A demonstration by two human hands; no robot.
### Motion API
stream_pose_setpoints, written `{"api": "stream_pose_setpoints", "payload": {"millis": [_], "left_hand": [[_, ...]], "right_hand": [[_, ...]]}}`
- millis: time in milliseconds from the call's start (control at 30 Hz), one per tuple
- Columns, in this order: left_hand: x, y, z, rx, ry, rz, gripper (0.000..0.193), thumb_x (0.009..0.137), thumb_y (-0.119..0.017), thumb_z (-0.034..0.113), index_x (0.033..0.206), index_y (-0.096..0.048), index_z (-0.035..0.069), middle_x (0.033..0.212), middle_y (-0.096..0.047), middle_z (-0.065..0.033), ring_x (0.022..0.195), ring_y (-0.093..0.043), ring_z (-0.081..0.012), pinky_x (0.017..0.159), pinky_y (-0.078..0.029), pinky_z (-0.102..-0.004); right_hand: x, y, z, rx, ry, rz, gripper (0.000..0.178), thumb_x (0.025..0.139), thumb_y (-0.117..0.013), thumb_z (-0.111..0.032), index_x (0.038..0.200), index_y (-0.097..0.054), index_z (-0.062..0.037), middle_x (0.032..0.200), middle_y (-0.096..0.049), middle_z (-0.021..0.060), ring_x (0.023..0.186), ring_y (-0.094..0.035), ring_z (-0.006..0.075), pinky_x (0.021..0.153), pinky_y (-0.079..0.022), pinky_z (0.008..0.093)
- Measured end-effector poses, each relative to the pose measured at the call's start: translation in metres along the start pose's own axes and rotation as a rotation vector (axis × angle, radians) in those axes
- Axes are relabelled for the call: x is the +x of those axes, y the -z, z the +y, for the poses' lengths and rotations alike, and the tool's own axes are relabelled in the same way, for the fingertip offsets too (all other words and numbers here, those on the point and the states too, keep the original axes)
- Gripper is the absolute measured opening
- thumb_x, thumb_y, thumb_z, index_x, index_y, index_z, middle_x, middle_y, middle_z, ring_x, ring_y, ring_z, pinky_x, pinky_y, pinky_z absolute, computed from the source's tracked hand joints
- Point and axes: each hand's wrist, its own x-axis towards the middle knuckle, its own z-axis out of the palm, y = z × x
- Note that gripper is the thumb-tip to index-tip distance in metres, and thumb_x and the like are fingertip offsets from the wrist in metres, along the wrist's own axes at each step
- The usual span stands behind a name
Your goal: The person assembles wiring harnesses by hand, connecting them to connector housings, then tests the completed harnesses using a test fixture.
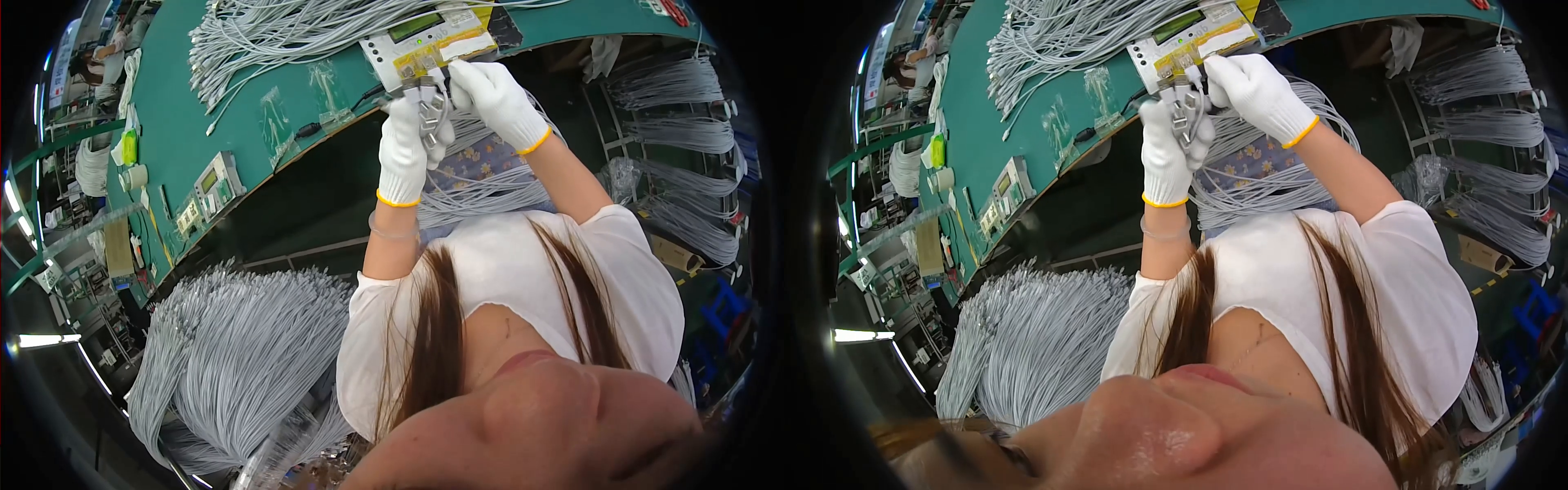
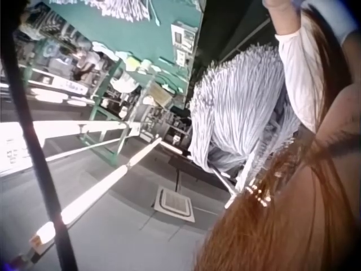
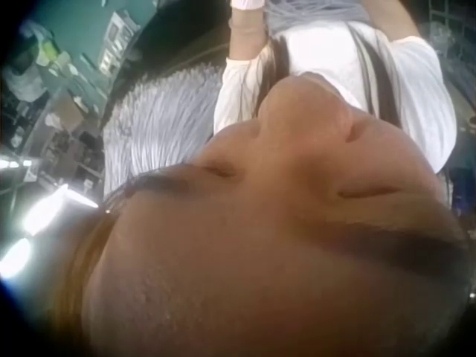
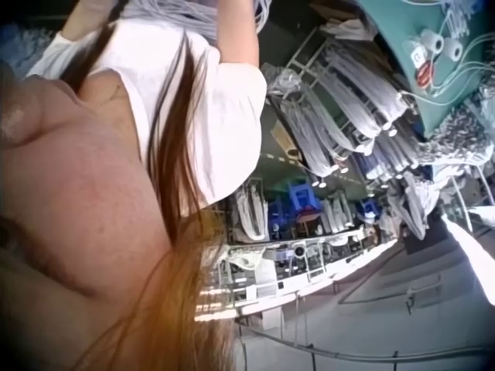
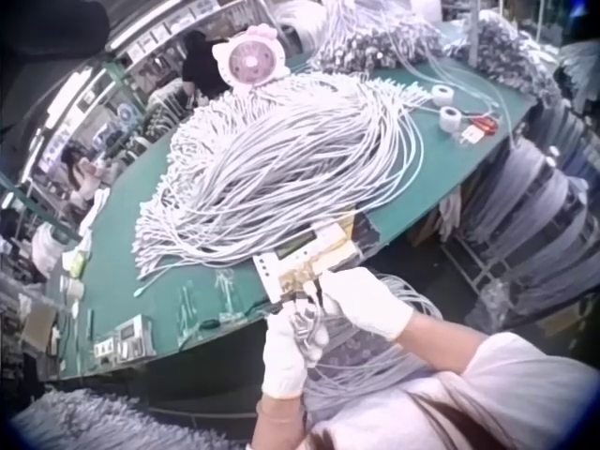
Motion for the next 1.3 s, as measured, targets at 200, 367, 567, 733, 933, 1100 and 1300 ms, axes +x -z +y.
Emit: {"api": "stream_pose_setpoints", "payload": {"millis": [200, 367, 567, 733, 933, 1100, 1300], "left_hand": [[-0.005, -0.010, -0.007, 0.465, -0.516, 0.251, 0.028, 0.093, -0.059, 0.030, 0.099, -0.061, 0.003, 0.071, -0.063, -0.0040, 0.051, -0.053, -0.0096, 0.047, -0.043, -0.0220], [-0.034, 0.058, 0.006, -0.143, -0.349, 0.674, 0.018, 0.091, -0.061, 0.022, 0.100, -0.059, 0.006, 0.071, -0.061, -0.0049, 0.052, -0.055, -0.0094, 0.049, -0.045, -0.0218], [-0.083, 0.147, -0.075, 1.499, 0.287, 0.486, 0.026, 0.089, -0.063, 0.024, 0.107, -0.064, 0.005, 0.094, -0.069, -0.0131, 0.081, -0.065, -0.0211, 0.075, -0.053, -0.0329], [-0.027, 0.069, -0.007, 1.099, -0.809, 0.456, 0.022, 0.077, -0.069, 0.006, 0.099, -0.070, 0.006, 0.099, -0.069, -0.0135, 0.087, -0.063, -0.0271, 0.079, -0.051, -0.0369], [0.027, 0.016, 0.021, 1.202, -1.228, 0.233, 0.030, 0.068, -0.072, 0.000, 0.097, -0.070, 0.003, 0.099, -0.069, -0.0115, 0.085, -0.061, -0.0291, 0.078, -0.050, -0.0357], [0.010, 0.022, 0.018, 1.347, -1.137, 0.323, 0.030, 0.075, -0.072, 0.007, 0.104, -0.068, 0.000, 0.095, -0.068, -0.0101, 0.084, -0.061, -0.0268, 0.078, -0.050, -0.0351], [0.007, -0.034, 0.053, -0.273, -0.278, -0.002, 0.026, 0.095, -0.055, 0.023, 0.107, -0.063, 0.001, 0.072, -0.056, -0.0010, 0.070, -0.054, -0.0142, 0.062, -0.047, -0.0273]], "right_hand": [[0.005, 0.005, 0.002, -0.050, 0.070, -0.039, 0.046, 0.097, -0.045, -0.035, 0.072, -0.058, 0.0016, 0.059, -0.055, 0.0066, 0.056, -0.052, 0.0152, 0.056, -0.042, 0.0288], [-0.026, 0.104, 0.095, -0.988, 0.247, 0.006, 0.048, 0.098, -0.041, -0.037, 0.077, -0.060, 0.0020, 0.066, -0.060, 0.0133, 0.057, -0.059, 0.0247, 0.057, -0.046, 0.0363], [-0.092, 0.208, 0.227, -0.760, -0.646, -0.083, 0.028, 0.093, -0.044, -0.026, 0.098, -0.059, -0.0030, 0.099, -0.065, 0.0205, 0.087, -0.062, 0.0380, 0.076, -0.049, 0.0472], [-0.017, 0.168, 0.031, -1.080, 0.507, 0.185, 0.016, 0.093, -0.053, -0.016, 0.099, -0.058, -0.0023, 0.086, -0.063, 0.0158, 0.073, -0.061, 0.0326, 0.066, -0.050, 0.0362], [0.053, 0.073, -0.076, -0.979, 0.788, 0.329, 0.025, 0.087, -0.063, -0.019, 0.109, -0.066, -0.0071, 0.095, -0.067, 0.0146, 0.094, -0.064, 0.0275, 0.083, -0.050, 0.0363], [0.114, 0.080, -0.105, -0.813, 1.021, 0.507, 0.019, 0.087, -0.061, -0.019, 0.093, -0.068, -0.0027, 0.083, -0.066, 0.0151, 0.078, -0.063, 0.0274, 0.074, -0.050, 0.0333], [-0.040, 0.052, -0.078, -0.992, 0.517, -0.664, 0.017, 0.085, -0.067, -0.015, 0.099, -0.065, -0.0053, 0.091, -0.066, 0.0082, 0.079, -0.065, 0.0208, 0.070, -0.051, 0.0303]]}}
